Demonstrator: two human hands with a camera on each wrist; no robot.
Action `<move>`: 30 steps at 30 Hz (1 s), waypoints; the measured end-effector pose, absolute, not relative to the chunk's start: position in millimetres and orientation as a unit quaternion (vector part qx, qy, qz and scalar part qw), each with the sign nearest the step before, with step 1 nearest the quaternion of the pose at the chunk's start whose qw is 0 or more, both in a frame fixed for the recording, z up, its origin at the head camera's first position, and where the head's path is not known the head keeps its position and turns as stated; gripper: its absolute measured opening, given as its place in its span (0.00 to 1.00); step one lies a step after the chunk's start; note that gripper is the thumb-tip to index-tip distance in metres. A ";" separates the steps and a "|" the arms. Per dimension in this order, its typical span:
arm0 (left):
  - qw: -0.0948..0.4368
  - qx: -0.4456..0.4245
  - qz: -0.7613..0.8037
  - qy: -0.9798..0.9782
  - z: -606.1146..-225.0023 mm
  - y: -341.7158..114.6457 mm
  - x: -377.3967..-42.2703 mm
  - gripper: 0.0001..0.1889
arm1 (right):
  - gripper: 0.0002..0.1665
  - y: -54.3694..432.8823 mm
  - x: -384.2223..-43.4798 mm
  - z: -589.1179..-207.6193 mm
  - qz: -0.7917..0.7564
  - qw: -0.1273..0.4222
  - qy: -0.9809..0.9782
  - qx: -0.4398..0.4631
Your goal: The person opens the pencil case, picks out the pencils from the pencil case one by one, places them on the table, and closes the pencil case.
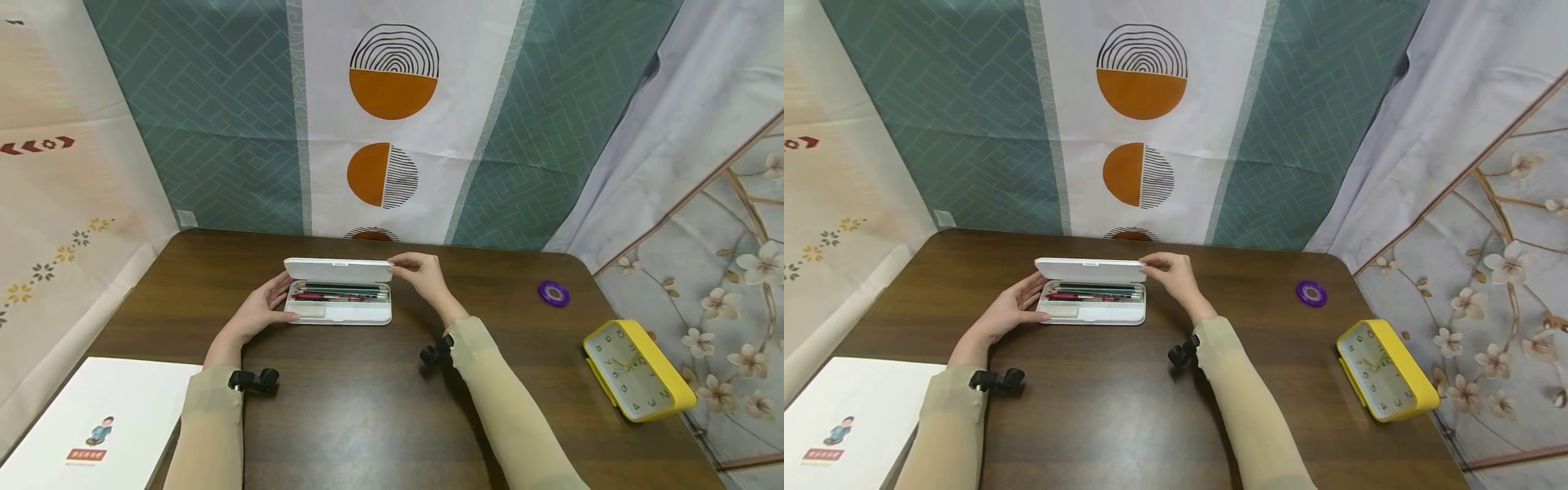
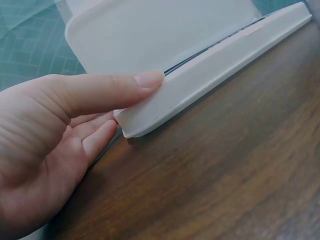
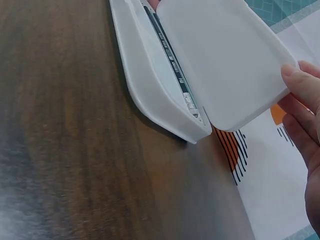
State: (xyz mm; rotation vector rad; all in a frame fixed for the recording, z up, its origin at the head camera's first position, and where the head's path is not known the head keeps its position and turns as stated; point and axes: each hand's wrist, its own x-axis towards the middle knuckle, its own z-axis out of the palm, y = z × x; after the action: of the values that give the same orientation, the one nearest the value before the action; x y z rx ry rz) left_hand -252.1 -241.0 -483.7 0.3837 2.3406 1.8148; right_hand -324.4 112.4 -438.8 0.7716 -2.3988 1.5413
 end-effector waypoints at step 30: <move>0.071 0.131 0.606 0.781 -486.7 -241.3 -251.7 0.55 | 0.16 94.3 -360.4 -445.8 0.445 0.189 -0.847 0.220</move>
State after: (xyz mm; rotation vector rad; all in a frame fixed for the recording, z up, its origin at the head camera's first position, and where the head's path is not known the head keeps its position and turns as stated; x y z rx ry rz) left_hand -251.7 -241.3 -486.7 0.3948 2.3501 1.8231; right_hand -360.4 94.3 -445.8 0.6189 -2.3818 1.2504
